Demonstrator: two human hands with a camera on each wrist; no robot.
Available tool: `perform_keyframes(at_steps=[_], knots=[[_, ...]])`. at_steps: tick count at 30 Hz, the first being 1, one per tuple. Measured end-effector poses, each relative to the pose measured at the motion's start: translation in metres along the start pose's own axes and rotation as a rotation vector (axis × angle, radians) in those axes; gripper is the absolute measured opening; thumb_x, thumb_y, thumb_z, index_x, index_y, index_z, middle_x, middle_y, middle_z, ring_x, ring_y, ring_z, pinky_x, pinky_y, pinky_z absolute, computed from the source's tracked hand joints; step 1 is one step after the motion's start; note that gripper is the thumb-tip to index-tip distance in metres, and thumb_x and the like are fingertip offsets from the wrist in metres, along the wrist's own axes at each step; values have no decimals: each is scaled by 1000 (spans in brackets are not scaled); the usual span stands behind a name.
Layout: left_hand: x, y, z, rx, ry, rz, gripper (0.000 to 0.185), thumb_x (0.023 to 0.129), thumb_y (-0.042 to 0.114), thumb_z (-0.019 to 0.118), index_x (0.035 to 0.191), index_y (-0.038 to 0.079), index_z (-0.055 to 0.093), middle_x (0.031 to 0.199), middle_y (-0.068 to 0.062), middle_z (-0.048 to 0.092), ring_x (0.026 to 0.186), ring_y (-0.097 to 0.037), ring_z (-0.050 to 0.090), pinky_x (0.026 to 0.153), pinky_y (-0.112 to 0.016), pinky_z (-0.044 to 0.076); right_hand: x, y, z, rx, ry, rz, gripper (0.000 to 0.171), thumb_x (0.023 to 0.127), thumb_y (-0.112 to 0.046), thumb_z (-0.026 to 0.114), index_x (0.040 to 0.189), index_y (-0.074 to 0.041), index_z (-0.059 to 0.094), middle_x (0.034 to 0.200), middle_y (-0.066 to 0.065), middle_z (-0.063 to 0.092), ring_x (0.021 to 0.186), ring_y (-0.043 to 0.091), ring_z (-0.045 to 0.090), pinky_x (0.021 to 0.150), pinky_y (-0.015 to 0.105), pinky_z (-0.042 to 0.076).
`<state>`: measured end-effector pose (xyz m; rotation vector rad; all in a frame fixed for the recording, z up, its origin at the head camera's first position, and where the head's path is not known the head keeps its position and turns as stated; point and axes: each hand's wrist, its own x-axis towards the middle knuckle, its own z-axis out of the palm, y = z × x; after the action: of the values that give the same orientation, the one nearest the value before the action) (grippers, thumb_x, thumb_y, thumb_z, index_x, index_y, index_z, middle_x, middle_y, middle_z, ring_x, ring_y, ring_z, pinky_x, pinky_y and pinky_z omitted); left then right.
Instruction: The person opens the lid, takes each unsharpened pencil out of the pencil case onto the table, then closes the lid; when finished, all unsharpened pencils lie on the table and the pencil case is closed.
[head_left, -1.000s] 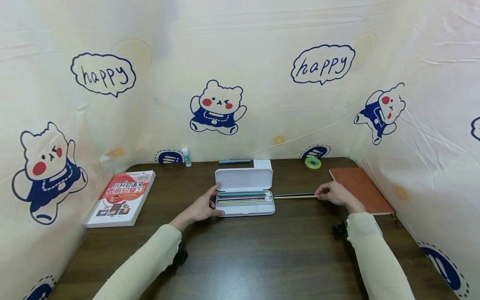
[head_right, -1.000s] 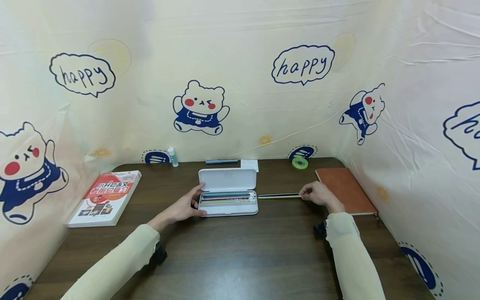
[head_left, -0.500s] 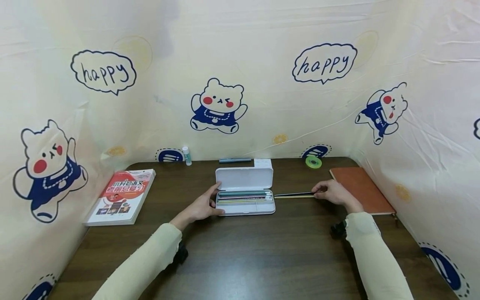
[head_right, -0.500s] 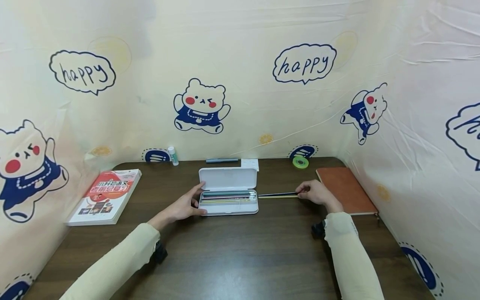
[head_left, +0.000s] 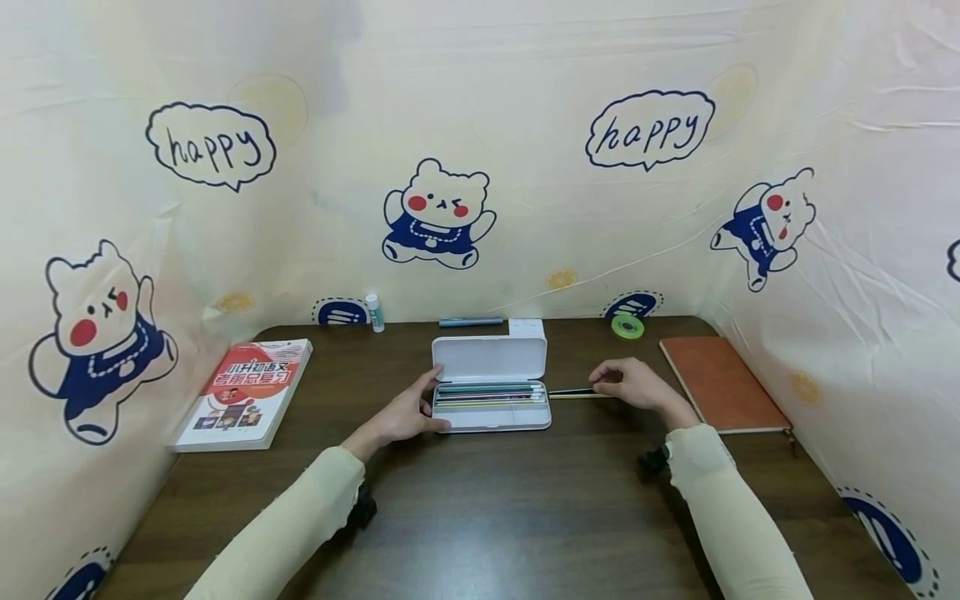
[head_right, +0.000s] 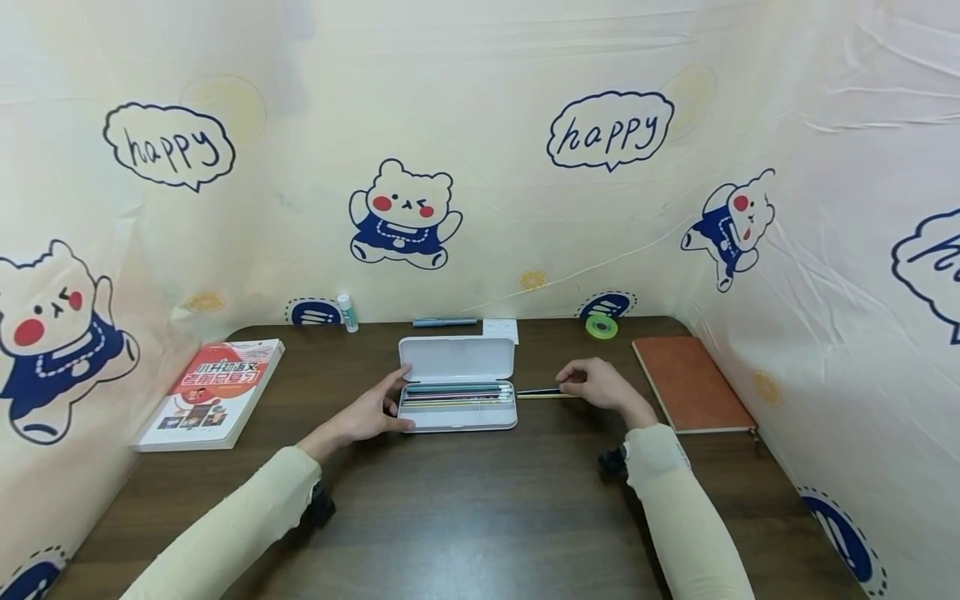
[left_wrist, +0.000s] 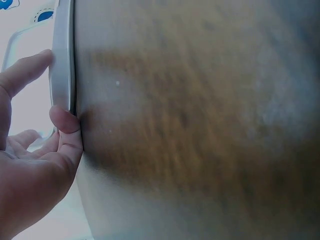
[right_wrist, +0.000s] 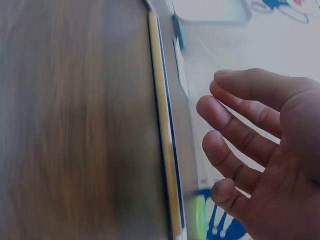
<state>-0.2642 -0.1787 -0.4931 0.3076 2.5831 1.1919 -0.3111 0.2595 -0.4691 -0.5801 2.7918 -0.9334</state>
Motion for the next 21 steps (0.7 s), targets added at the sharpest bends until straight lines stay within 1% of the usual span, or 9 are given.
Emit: perform_keyframes(at_steps=[7, 11, 18, 21], knots=[[-1, 1, 2, -2, 5, -18, 103, 82, 22, 83, 161, 28, 17, 151, -13, 45, 85, -18, 53, 72, -29, 45, 11, -24, 13, 10, -41, -34, 20, 94, -20, 69, 110, -8, 73, 97, 1, 71, 87, 16, 59, 81, 34, 49], [-2, 2, 2, -4, 4, -13, 103, 82, 22, 83, 161, 26, 17, 150, -14, 45, 84, -18, 53, 71, -29, 45, 17, -38, 21, 16, -65, -58, 21, 94, -20, 68, 111, -8, 72, 97, 1, 71, 88, 16, 59, 82, 34, 50], [-1, 2, 1, -8, 7, -8, 103, 82, 21, 83, 161, 23, 17, 150, -16, 45, 84, -17, 53, 70, -28, 45, 26, -57, 37, -1, -101, -102, 15, 93, -17, 70, 107, -13, 73, 99, -1, 72, 83, 14, 57, 75, 30, 48], [-1, 2, 1, -5, 7, -8, 103, 82, 22, 83, 161, 24, 17, 150, -15, 45, 85, -17, 53, 70, -28, 45, 30, -62, 43, -9, -125, -135, 13, 92, -14, 70, 105, -12, 73, 98, -1, 72, 83, 13, 58, 77, 31, 49]])
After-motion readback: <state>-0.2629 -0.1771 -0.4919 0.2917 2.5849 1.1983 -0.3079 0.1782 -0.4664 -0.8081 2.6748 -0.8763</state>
